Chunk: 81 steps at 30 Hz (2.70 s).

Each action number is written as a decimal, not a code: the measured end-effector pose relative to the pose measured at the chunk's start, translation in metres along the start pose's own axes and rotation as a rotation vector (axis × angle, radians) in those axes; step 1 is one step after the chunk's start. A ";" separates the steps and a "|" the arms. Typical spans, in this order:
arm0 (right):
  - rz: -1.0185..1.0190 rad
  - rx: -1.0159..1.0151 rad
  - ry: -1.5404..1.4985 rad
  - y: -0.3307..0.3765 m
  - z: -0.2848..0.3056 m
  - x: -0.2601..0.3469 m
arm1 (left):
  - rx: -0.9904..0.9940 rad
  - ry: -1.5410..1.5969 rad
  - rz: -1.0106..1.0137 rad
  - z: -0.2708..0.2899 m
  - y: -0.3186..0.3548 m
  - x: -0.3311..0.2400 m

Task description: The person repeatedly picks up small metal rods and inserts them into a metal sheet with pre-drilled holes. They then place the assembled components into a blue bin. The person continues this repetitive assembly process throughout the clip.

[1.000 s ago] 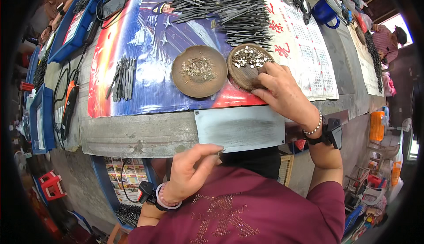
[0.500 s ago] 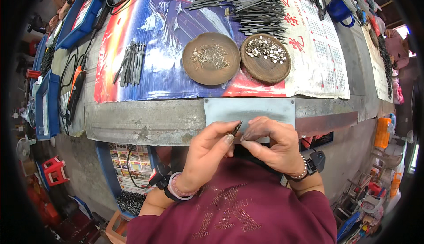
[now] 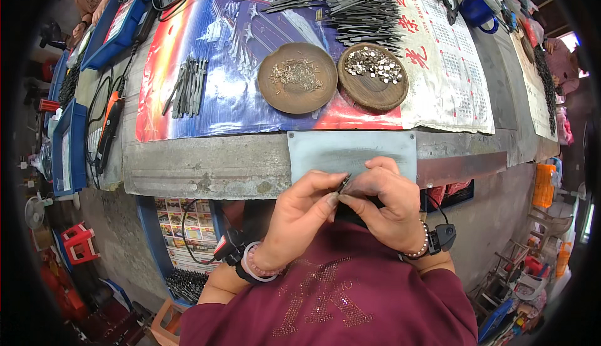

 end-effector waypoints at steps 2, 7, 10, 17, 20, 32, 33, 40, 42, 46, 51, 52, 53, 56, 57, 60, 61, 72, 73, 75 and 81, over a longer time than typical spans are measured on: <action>0.008 0.000 0.022 0.001 0.000 0.003 | 0.005 0.003 -0.015 -0.001 0.000 -0.002; 0.028 -0.004 0.032 0.001 0.002 0.008 | 0.069 -0.046 -0.062 -0.004 0.001 -0.007; 0.040 0.007 0.018 0.003 0.002 0.007 | 0.104 -0.083 -0.084 -0.007 0.003 -0.010; -0.291 0.232 -0.674 0.006 -0.016 -0.040 | 0.202 0.002 -0.089 -0.016 0.006 -0.011; -0.331 0.330 -1.009 0.009 -0.027 -0.044 | 0.273 -0.035 -0.129 -0.022 0.007 -0.014; -0.168 -0.180 -0.528 0.011 -0.014 -0.022 | -0.046 -0.456 -0.522 -0.011 0.014 -0.047; -0.128 -0.188 -0.484 0.011 -0.012 -0.016 | -0.044 -0.446 -0.529 -0.011 0.014 -0.047; -0.037 -0.196 -0.177 0.015 -0.011 -0.008 | 0.034 -0.306 -0.400 -0.019 0.015 -0.033; -0.028 -0.183 -0.101 0.016 -0.017 -0.009 | 0.049 -0.302 -0.391 -0.019 0.015 -0.032; 0.072 -0.047 -0.084 0.018 -0.032 -0.002 | 0.065 -0.376 -0.435 -0.017 0.016 -0.038; -0.577 -0.452 -0.519 0.023 0.010 -0.072 | -0.007 0.048 -0.126 -0.010 0.019 -0.009; -0.468 -0.500 -0.531 0.020 0.021 -0.063 | -0.008 0.127 -0.104 -0.011 0.020 -0.007; -0.412 -0.626 -0.563 0.024 0.033 -0.059 | -0.019 0.215 -0.080 -0.011 0.021 -0.005; 0.016 -0.173 -0.189 0.008 -0.003 0.005 | -0.049 0.274 -0.023 -0.012 0.023 0.000; -0.295 -0.265 -0.331 0.005 0.004 -0.027 | -0.059 0.316 -0.006 -0.013 0.023 0.001; -0.260 -0.354 -0.364 0.012 0.012 -0.023 | -0.128 0.205 -0.035 -0.007 0.022 0.000; 0.006 -0.191 -0.414 0.011 0.003 0.005 | -0.167 0.118 -0.005 -0.002 0.024 0.001; -0.119 -0.208 -0.454 0.020 0.005 -0.019 | -0.122 0.436 0.233 -0.020 0.026 0.013; -0.079 -0.185 -0.467 0.018 0.003 -0.017 | -0.141 0.410 0.266 -0.018 0.027 0.017; -0.316 -0.171 -0.357 0.018 -0.001 -0.039 | -0.120 0.587 0.313 -0.027 0.032 0.014; -0.188 -0.191 -0.414 0.028 0.013 -0.033 | -0.109 0.648 0.425 -0.028 0.032 0.025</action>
Point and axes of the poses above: each hand's wrist, its own y-axis away from the middle knuckle, its own z-axis out of the back of the hand, x = y × z, the point moved 10 cm from there along -y, towards the middle knuckle, and after that the axes turned 13 degrees about -z, right-handed, at the moved point
